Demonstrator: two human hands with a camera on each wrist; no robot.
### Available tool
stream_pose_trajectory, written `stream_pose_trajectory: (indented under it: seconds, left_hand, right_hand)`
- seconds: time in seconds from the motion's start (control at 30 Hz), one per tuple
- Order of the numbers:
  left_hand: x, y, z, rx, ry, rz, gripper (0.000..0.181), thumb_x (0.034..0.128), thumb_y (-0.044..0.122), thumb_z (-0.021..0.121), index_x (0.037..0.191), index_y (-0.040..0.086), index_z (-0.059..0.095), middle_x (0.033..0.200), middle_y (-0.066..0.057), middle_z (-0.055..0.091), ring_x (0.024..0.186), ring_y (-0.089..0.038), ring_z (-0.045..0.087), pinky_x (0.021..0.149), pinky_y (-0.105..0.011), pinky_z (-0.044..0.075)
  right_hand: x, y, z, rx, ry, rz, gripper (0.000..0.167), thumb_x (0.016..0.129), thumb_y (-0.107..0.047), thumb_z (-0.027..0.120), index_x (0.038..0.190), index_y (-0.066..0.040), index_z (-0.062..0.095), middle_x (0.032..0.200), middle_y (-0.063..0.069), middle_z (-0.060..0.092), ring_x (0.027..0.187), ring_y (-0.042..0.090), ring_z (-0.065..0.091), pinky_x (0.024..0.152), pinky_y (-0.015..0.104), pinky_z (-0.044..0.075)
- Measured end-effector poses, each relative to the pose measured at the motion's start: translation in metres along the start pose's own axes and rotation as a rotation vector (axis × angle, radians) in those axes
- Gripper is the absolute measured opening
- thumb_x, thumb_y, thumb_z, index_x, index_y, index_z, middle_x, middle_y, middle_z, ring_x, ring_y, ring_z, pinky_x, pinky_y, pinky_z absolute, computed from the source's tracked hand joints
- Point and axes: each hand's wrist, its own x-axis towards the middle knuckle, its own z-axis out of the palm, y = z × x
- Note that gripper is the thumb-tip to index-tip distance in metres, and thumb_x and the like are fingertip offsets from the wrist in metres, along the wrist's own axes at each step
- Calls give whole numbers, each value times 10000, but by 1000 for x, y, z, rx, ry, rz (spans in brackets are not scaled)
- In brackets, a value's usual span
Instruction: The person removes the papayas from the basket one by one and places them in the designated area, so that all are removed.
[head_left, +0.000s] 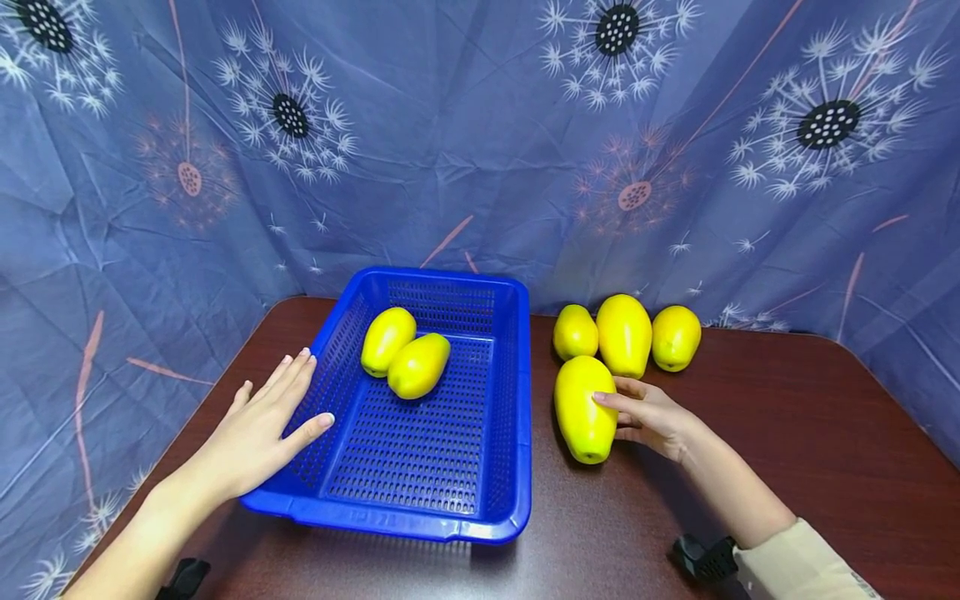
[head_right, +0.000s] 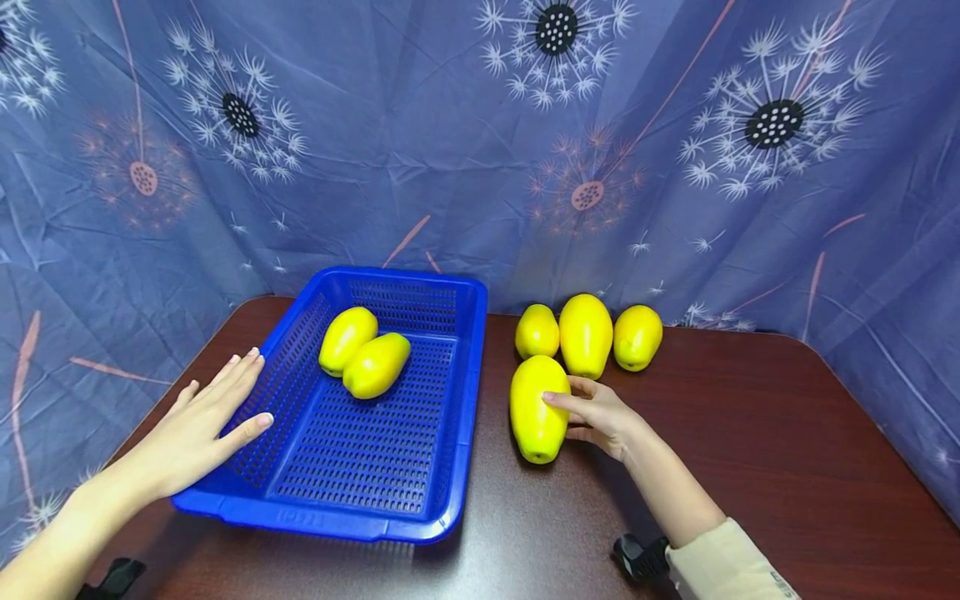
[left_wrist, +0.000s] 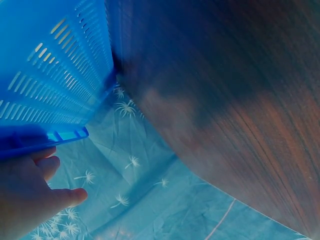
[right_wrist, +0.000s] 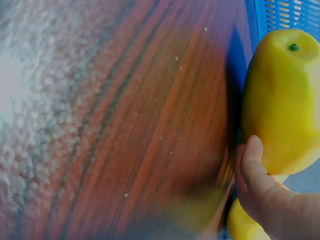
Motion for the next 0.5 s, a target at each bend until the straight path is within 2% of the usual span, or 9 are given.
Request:
stream_pose_trajectory:
  seconds: [0.5]
  left_hand:
    - [1,0,0,-6,-1,2,767,945,491,448,1478,11,177,1552,-134,101,1415,-323,65,1026,-664,33]
  right_hand:
    - [-1,1,-1,3,-11,-18,808,919,-277,584,1457,72,92,1085,21,587,933,137,611,847,381,486]
